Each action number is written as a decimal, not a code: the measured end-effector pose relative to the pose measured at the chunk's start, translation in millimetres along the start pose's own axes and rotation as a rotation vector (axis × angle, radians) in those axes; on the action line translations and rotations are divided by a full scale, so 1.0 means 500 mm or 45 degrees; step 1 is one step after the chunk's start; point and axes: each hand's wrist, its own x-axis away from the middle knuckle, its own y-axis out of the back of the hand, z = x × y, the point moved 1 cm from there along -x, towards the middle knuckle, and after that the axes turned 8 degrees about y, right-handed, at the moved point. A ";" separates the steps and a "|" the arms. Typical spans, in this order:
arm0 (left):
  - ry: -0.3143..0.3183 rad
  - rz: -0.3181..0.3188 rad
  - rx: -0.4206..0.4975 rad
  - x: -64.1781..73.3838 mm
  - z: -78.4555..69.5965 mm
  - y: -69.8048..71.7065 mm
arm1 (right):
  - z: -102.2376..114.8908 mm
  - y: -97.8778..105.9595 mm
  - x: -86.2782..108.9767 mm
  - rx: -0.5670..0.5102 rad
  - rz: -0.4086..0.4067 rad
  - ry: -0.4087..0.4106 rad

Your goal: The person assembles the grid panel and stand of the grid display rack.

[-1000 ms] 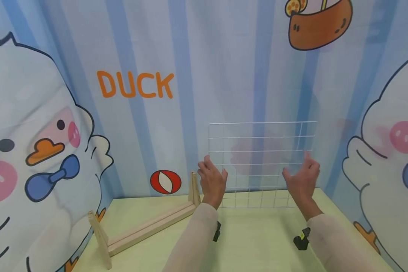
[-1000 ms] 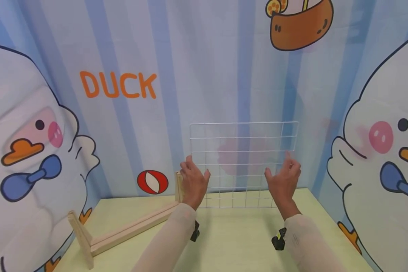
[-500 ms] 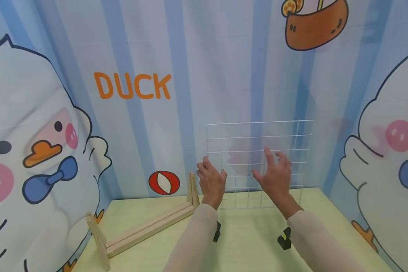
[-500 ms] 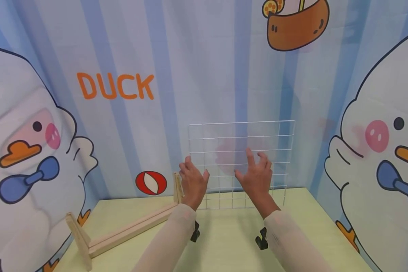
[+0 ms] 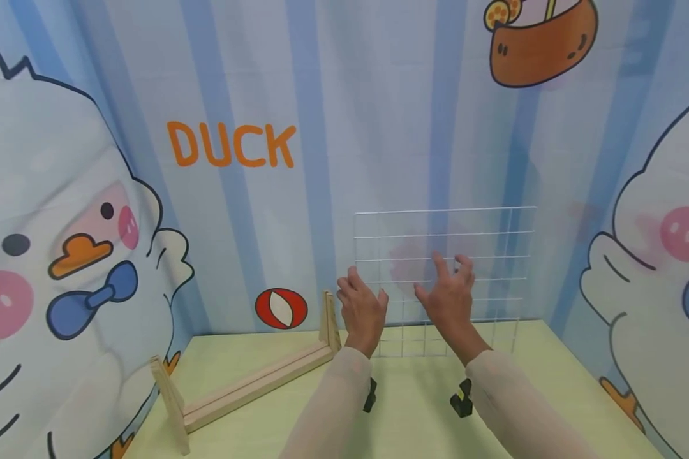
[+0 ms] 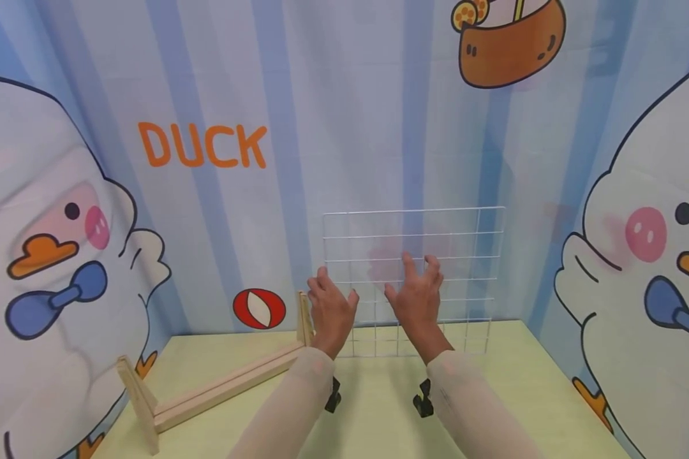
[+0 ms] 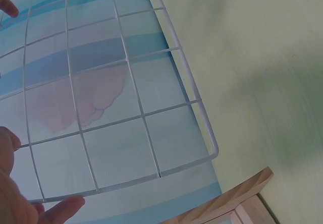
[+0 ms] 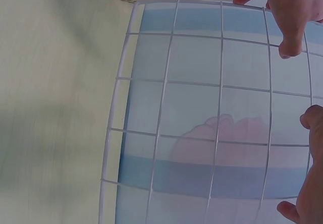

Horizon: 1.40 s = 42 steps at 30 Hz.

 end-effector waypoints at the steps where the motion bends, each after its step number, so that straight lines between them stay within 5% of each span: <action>1: 0.002 0.008 -0.005 0.000 0.001 0.001 | 0.001 -0.002 -0.001 -0.015 -0.003 0.004; 15: -0.030 0.006 -0.037 -0.002 0.003 0.012 | 0.008 -0.017 0.003 -0.094 -0.042 -0.028; 21: 0.039 0.081 0.035 -0.001 0.002 0.020 | 0.006 -0.015 0.001 -0.083 -0.035 -0.019; 30: 0.033 0.175 0.071 -0.001 0.010 0.040 | -0.004 -0.011 -0.005 -0.090 -0.071 0.002; 37: 0.117 0.285 -0.004 -0.012 0.056 0.072 | -0.017 -0.005 -0.017 -0.073 -0.027 -0.070; 42: 0.254 0.324 -0.047 -0.039 0.122 0.138 | -0.022 -0.004 -0.019 -0.093 0.012 -0.083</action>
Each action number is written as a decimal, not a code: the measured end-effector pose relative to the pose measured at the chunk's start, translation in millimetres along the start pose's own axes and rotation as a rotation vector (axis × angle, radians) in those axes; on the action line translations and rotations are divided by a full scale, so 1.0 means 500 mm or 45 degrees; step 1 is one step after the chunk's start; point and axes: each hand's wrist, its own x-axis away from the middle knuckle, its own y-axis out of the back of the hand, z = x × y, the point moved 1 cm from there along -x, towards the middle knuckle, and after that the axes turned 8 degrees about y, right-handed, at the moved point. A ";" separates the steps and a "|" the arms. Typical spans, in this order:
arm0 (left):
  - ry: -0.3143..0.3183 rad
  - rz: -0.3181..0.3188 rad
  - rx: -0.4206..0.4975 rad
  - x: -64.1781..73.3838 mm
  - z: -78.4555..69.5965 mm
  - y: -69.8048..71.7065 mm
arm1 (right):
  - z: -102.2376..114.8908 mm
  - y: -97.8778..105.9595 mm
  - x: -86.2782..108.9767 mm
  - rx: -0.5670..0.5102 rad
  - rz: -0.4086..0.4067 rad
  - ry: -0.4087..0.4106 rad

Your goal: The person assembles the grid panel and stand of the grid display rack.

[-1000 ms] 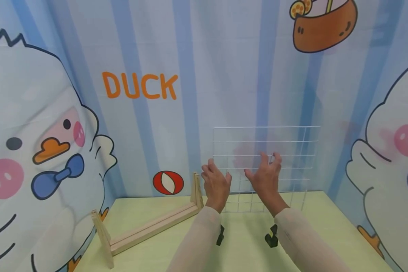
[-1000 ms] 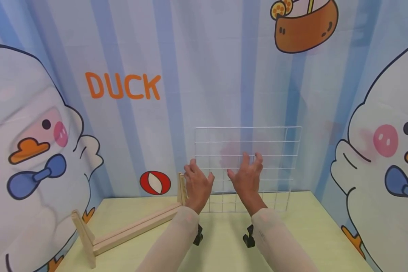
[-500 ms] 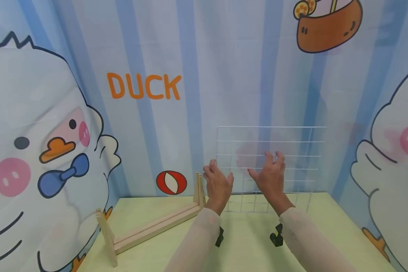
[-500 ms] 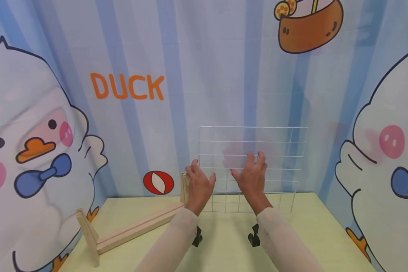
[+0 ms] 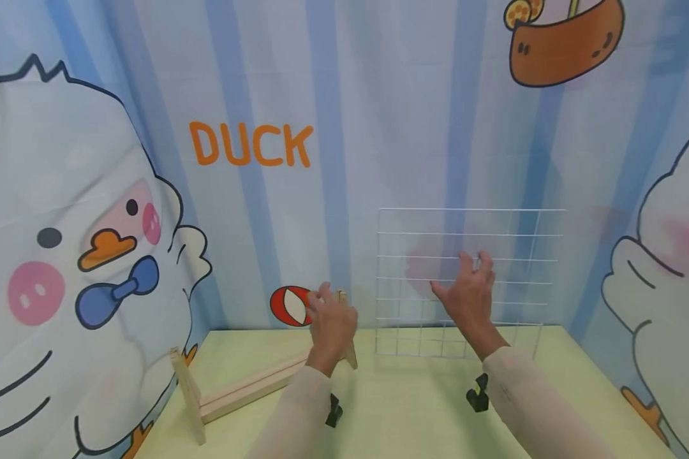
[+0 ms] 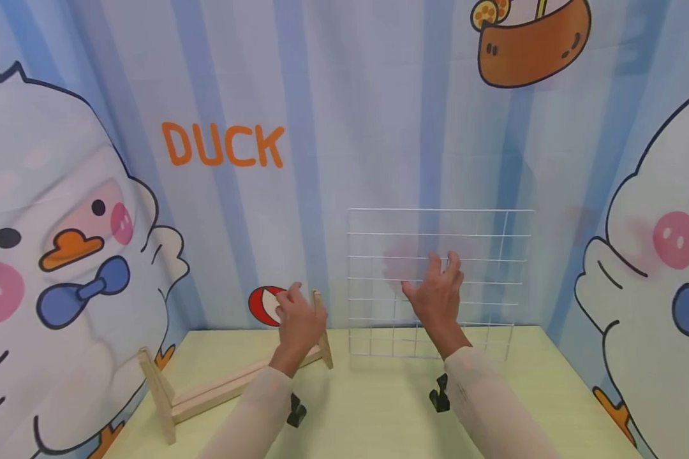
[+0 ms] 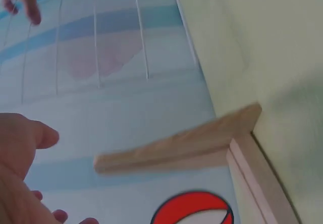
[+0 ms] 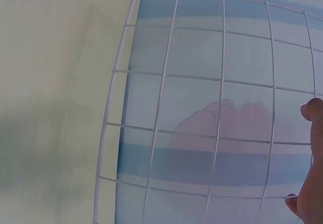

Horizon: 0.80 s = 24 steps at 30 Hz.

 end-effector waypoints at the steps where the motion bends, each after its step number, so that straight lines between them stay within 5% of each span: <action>1: 0.027 -0.004 -0.005 -0.004 0.014 0.017 | -0.001 0.000 0.000 0.005 0.006 0.004; 14: 0.210 -0.086 -0.070 -0.039 0.166 0.232 | -0.017 0.000 -0.006 0.038 0.012 -0.008; 21: 0.183 -0.103 -0.280 -0.041 0.251 0.339 | -0.019 -0.005 -0.001 0.033 0.036 -0.034; 24: 0.267 -0.077 -0.335 -0.039 0.283 0.376 | -0.018 -0.006 0.002 0.030 0.041 -0.027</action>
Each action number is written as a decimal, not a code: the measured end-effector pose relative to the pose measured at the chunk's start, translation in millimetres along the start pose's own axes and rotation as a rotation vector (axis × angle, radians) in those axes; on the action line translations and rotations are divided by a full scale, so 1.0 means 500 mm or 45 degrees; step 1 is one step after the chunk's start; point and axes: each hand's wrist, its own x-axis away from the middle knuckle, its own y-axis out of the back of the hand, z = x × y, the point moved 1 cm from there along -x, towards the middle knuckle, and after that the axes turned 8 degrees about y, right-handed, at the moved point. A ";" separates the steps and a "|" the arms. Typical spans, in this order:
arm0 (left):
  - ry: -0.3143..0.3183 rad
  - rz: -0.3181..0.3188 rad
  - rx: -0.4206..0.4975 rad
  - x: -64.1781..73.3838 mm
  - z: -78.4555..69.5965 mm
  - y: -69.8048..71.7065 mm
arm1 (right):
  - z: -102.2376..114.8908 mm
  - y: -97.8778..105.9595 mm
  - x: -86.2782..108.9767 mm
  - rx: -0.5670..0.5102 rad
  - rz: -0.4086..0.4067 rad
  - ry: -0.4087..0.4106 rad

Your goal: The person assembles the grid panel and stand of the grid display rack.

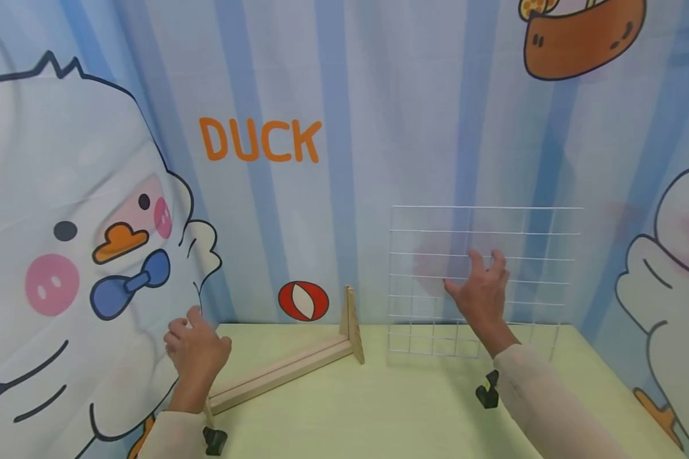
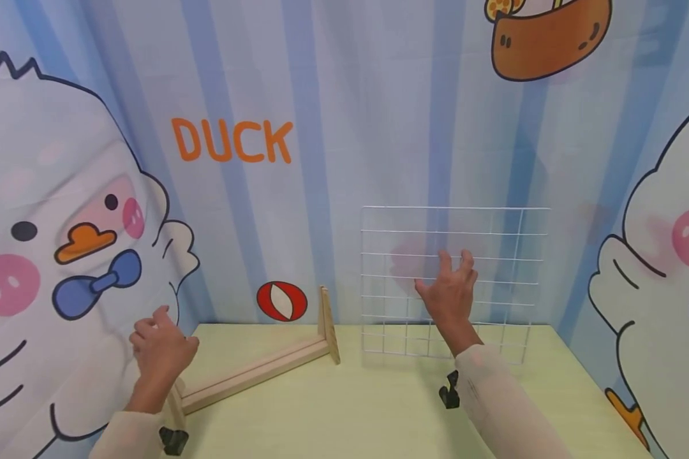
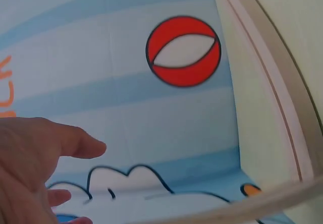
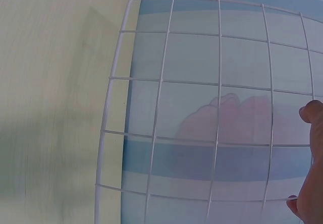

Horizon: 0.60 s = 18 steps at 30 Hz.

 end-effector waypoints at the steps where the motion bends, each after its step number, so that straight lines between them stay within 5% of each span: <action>1: 0.040 0.024 -0.004 -0.003 0.012 0.007 | -0.001 0.000 0.001 0.002 -0.002 0.003; 7: 0.203 0.211 0.000 -0.030 0.081 0.023 | 0.000 0.008 -0.004 -0.002 -0.026 0.027; 18: 0.091 0.304 0.050 -0.041 0.136 -0.005 | -0.005 0.004 0.002 -0.023 -0.005 0.002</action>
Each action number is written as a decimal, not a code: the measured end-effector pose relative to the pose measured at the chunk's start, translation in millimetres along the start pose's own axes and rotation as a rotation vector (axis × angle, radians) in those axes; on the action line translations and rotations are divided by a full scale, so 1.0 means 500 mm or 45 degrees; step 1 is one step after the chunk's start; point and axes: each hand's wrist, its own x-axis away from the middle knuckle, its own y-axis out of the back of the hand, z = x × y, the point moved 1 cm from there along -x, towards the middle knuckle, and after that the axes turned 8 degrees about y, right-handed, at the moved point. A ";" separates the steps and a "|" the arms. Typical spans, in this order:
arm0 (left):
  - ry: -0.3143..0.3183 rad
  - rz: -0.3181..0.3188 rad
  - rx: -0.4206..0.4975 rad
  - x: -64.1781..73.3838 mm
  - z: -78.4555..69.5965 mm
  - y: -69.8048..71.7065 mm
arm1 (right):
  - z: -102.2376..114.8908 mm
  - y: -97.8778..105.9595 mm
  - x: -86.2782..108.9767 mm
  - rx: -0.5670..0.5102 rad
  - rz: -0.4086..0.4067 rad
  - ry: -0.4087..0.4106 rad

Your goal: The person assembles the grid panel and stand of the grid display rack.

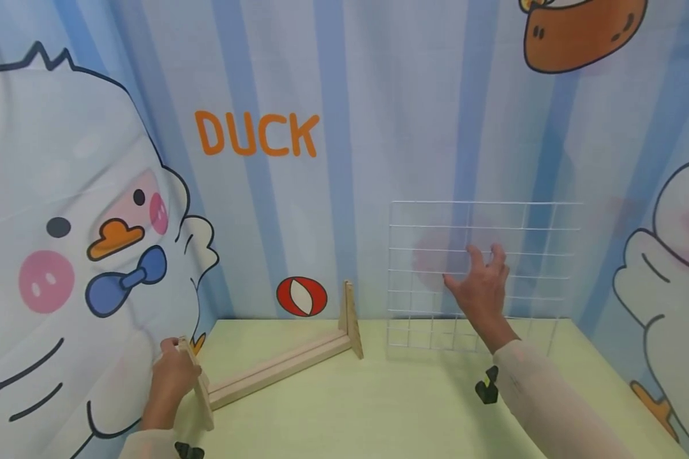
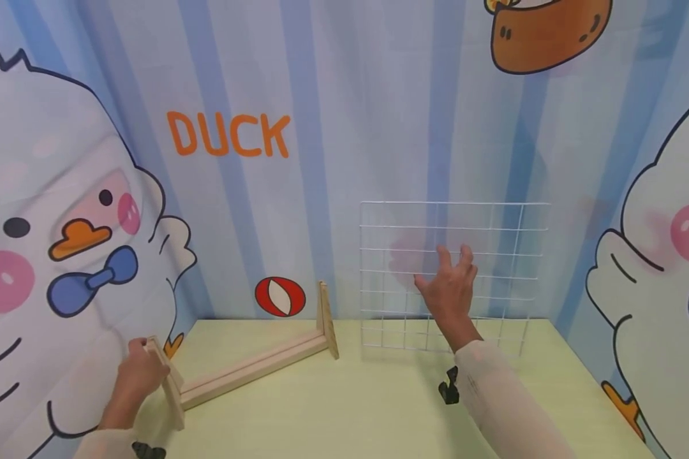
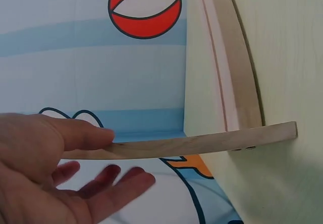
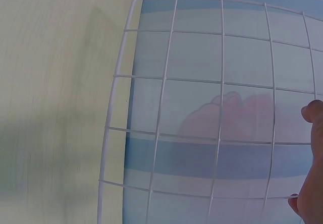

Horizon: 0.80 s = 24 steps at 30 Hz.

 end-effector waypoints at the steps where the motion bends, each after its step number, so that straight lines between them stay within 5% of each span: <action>1: -0.003 0.003 0.003 -0.002 0.002 -0.001 | 0.000 0.000 0.001 0.001 0.001 -0.004; 17: -0.033 -0.036 -0.020 -0.040 0.010 -0.014 | 0.000 0.002 0.005 0.017 0.023 -0.026; 24: -0.048 0.028 -0.003 -0.052 -0.001 -0.021 | 0.003 -0.001 0.007 0.021 0.014 -0.003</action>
